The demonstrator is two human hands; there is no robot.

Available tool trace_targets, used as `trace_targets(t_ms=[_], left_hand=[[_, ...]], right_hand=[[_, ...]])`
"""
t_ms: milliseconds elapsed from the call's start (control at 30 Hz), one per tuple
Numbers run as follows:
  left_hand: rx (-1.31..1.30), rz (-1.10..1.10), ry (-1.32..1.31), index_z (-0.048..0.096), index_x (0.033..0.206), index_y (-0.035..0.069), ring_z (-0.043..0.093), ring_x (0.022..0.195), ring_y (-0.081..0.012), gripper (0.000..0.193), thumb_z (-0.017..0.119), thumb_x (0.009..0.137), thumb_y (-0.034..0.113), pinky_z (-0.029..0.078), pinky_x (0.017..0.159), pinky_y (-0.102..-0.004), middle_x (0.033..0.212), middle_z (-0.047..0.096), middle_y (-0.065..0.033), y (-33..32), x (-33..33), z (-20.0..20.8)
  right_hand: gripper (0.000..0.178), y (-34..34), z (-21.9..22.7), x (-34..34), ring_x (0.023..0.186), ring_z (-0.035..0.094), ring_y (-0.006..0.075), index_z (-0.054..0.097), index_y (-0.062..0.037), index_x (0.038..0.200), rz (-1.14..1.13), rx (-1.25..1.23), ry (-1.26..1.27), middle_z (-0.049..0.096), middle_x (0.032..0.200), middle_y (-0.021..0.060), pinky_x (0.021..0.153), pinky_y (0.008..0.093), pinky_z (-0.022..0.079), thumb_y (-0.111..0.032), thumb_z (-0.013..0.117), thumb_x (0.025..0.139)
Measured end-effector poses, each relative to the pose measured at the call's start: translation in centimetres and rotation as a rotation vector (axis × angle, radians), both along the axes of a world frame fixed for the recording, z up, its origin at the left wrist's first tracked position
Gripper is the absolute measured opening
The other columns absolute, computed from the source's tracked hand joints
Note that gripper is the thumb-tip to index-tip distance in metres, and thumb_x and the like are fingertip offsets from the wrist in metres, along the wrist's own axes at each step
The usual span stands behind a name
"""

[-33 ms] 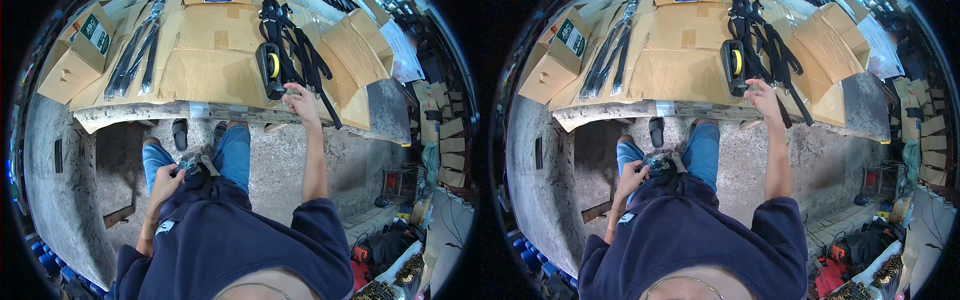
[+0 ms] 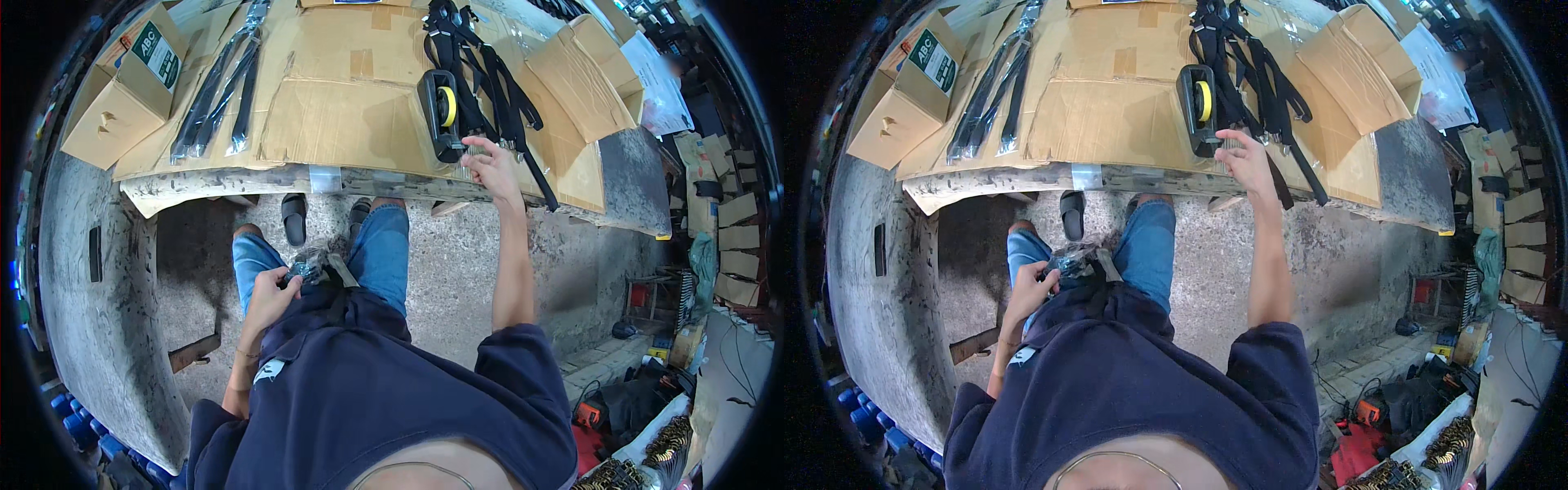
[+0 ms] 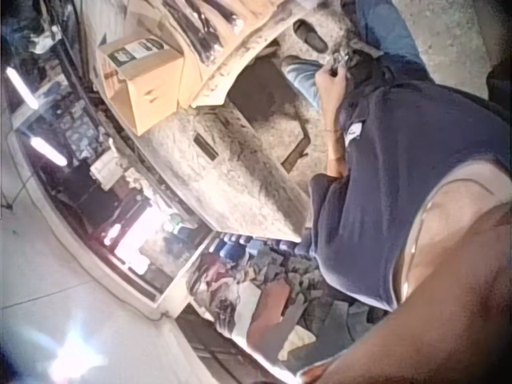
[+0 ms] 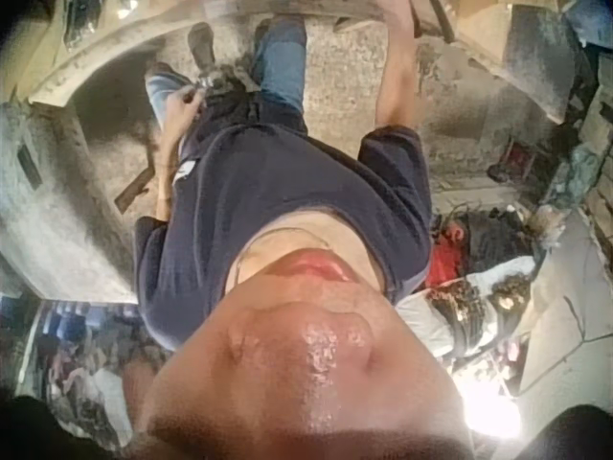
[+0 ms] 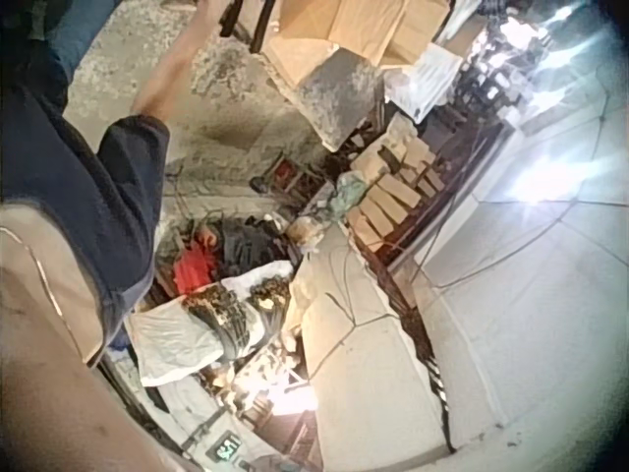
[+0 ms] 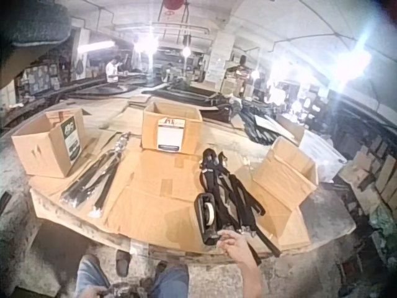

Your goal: Assembling adjustable plastic buckles onto black nylon straps and packing them into plastic bags.

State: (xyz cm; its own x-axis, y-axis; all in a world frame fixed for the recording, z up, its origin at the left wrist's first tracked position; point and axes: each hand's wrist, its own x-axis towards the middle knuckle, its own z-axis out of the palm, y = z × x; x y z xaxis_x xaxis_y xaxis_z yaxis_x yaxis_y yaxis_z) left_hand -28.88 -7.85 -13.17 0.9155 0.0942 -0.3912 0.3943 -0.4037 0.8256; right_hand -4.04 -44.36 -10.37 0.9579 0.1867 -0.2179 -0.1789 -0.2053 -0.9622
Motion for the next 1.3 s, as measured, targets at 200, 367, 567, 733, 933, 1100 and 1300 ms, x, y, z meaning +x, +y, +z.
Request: trace_targets(t_ms=[200,367,567,733,933,1100,1300], left_hand=[[-0.010,0.021,-0.023,0.059,0.063,-0.001,0.044,0.048,-0.0045,0.027,0.061,0.085,0.016,0.031,0.044,-0.0250,0.054,0.056,-0.0014,0.6,-0.1,-0.6],[-0.104,0.134,-0.021,0.059,0.064,0.000,0.046,0.050,-0.0042,0.027,0.059,0.086,0.015,0.033,0.045,-0.0236,0.055,0.056,-0.0001,1.2,-1.3,-0.6],[-0.337,0.218,-0.086,0.062,0.078,0.000,0.051,0.061,-0.0056,0.022,0.058,0.090,0.017,0.040,0.055,-0.0231,0.066,0.059,0.0005,1.7,-1.0,0.6],[-0.328,0.220,-0.142,0.061,0.082,-0.003,0.052,0.062,-0.0062,0.023,0.057,0.091,0.018,0.042,0.058,-0.0236,0.067,0.060,-0.0010,1.7,-1.2,1.2],[-0.290,0.272,-0.184,0.060,0.082,-0.004,0.055,0.065,-0.0079,0.023,0.056,0.091,0.017,0.045,0.059,-0.0259,0.068,0.061,-0.0037,1.5,-1.9,2.7],[-0.220,0.248,-0.200,0.060,0.082,-0.003,0.054,0.065,-0.0080,0.023,0.056,0.091,0.017,0.044,0.059,-0.0262,0.068,0.061,-0.0043,2.6,-2.7,2.5],[-0.188,0.253,-0.213,0.060,0.084,-0.002,0.054,0.066,-0.0081,0.024,0.056,0.091,0.021,0.042,0.059,-0.0261,0.068,0.062,-0.0050,3.3,-3.5,1.7]], right_hand=[[0.037,-0.2,-1.9,-0.3,0.052,0.044,0.0037,0.063,-0.0108,0.118,0.006,-0.083,-0.041,0.058,0.061,-0.0007,0.049,0.0206,0.035,-0.003,0.065,0.082],[0.040,1.6,-2.5,-1.5,0.055,0.040,0.0028,0.062,-0.0086,0.119,-0.022,-0.510,-0.379,0.055,0.064,-0.0034,0.052,0.0211,0.035,0.002,0.055,0.081],[0.054,1.1,-1.1,-3.6,0.053,0.032,0.0037,0.050,-0.0105,0.133,0.078,-0.648,-0.358,0.037,0.061,-0.0054,0.050,0.0214,0.031,0.001,0.053,0.081],[0.017,14.3,4.7,-12.3,0.066,0.055,0.0067,0.061,-0.0033,0.101,0.250,0.004,-0.317,0.061,0.074,0.0004,0.061,0.0197,0.043,-0.003,0.064,0.084],[0.007,22.9,2.5,-16.3,0.069,0.054,0.0051,0.061,-0.0004,0.089,0.552,0.159,-0.069,0.061,0.075,-0.0003,0.064,0.0197,0.044,-0.001,0.064,0.083],[0.008,24.8,1.7,-17.1,0.067,0.053,0.0040,0.063,0.0014,0.090,0.617,0.101,-0.064,0.061,0.075,0.0007,0.062,0.0201,0.044,0.001,0.062,0.082],[0.009,26.4,2.3,-18.0,0.068,0.052,0.0020,0.064,0.0010,0.091,0.634,0.057,-0.016,0.063,0.080,-0.0004,0.061,0.0178,0.042,0.001,0.062,0.083]])
